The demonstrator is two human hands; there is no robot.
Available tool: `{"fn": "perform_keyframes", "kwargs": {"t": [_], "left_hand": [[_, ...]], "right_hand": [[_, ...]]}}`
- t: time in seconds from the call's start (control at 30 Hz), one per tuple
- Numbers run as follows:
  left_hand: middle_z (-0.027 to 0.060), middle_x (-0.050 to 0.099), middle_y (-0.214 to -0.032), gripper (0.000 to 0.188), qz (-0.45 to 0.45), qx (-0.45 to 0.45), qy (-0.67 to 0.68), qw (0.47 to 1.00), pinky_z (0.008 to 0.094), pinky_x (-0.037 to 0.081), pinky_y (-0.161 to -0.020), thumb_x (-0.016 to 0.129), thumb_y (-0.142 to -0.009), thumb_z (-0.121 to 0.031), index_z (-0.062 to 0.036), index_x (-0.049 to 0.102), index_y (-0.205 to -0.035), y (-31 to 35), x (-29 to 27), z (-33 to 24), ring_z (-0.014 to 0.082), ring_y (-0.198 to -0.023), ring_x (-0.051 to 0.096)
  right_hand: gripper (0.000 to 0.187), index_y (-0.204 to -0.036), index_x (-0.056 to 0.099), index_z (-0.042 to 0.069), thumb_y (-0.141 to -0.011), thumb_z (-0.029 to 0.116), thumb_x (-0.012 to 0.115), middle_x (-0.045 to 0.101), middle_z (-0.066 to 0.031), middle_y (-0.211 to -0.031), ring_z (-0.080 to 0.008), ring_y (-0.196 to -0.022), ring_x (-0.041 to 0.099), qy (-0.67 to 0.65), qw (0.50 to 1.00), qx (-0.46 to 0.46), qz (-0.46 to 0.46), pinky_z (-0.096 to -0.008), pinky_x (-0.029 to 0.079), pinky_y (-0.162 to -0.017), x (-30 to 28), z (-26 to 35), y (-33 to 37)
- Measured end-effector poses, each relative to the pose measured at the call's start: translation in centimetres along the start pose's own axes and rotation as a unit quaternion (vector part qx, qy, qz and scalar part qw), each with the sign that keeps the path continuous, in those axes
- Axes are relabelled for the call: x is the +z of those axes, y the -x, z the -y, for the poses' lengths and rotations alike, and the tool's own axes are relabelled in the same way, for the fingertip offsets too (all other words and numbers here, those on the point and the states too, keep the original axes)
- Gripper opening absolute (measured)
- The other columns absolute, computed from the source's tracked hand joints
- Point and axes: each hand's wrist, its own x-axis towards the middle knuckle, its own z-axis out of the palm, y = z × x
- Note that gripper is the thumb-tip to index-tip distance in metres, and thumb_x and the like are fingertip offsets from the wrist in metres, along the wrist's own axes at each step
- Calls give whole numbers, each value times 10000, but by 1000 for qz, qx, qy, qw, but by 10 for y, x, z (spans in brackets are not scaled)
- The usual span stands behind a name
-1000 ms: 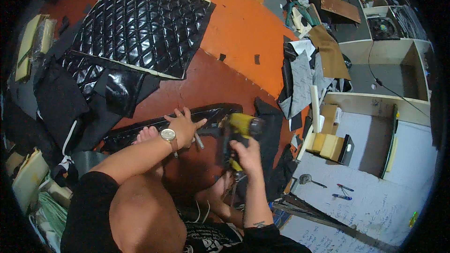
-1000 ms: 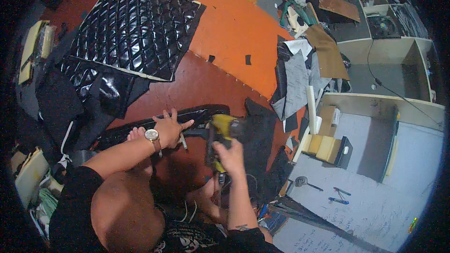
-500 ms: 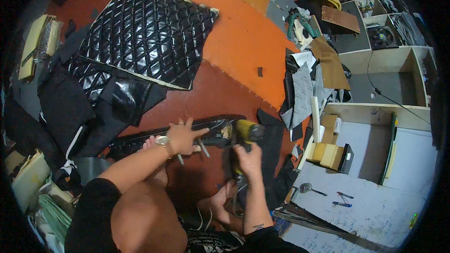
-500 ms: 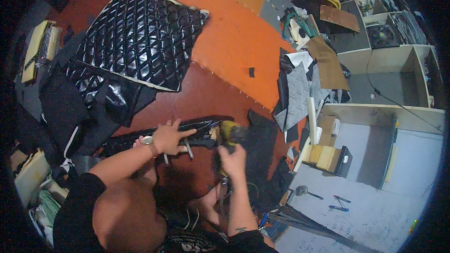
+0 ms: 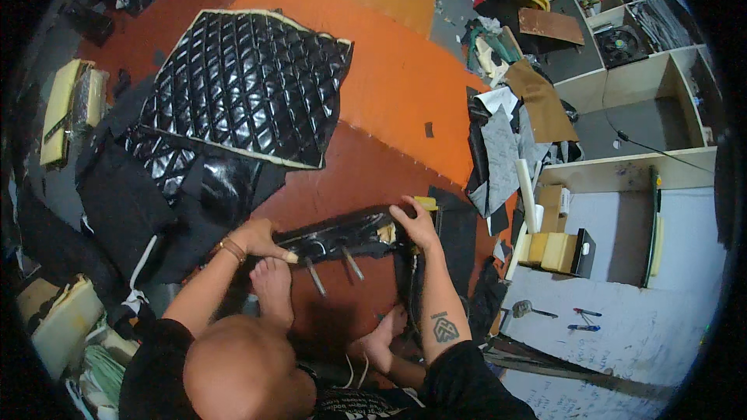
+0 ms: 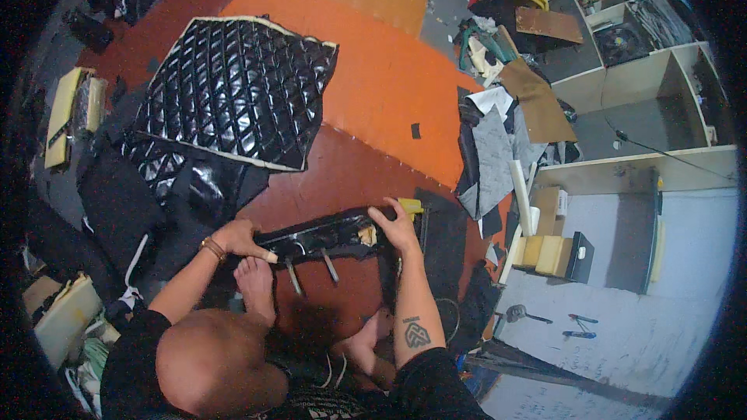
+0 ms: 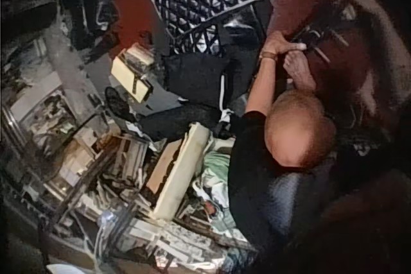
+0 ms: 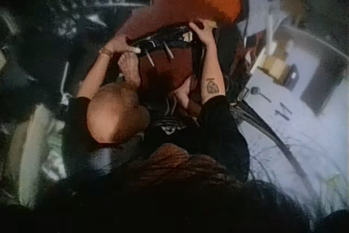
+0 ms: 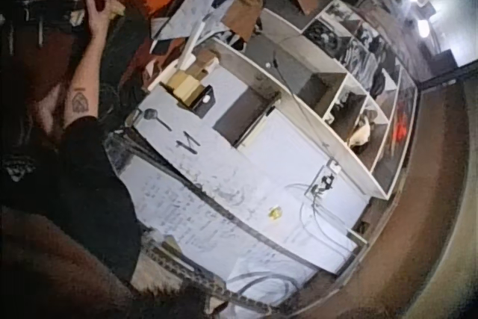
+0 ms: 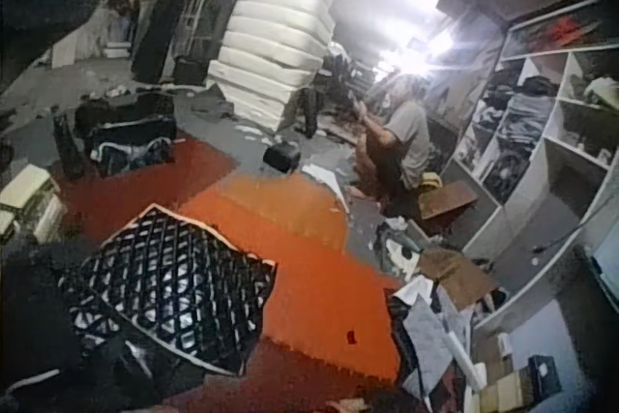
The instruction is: The person assembles a black quilted leather item using a pneumatic staple gun and scissors. They repeatedly staple edges, trim excess material, and adjust the piece while sitting on the floor in a workshop.
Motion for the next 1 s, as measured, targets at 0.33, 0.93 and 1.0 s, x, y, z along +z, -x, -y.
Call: {"fn": "perform_keyframes", "kwargs": {"t": [0.33, 0.93, 1.0], "left_hand": [[197, 761, -1008, 741, 6, 53, -54, 997, 452, 555, -864, 973, -553, -529, -38, 746, -1060, -9, 14, -9, 378, -976, 728], [146, 761, -956, 334, -309, 15, 55, 949, 336, 552, -759, 670, -1002, -280, 41, 712, -1084, -4, -95, -67, 188, -800, 706], [114, 741, -923, 366, -148, -72, 86, 983, 349, 563, -687, 645, -1025, -320, 35, 720, -1066, 13, -57, -47, 184, -753, 694]], "right_hand": [[768, -1318, 597, 97, -655, 259, 948, 660, -150, -1267, -271, -1191, 628, 6, 999, -8, -33, -394, 489, -1044, -11, -36, 101], [697, -1451, 531, -14, -910, 342, 788, 694, -173, -1288, -276, -1194, 660, -249, 927, 270, 71, -392, 515, -1057, 173, -54, 211], [786, -1490, 456, -54, -921, 396, 759, 678, -219, -1310, -339, -1209, 656, -139, 962, 224, 75, -423, 505, -1068, 180, -50, 218]]}}
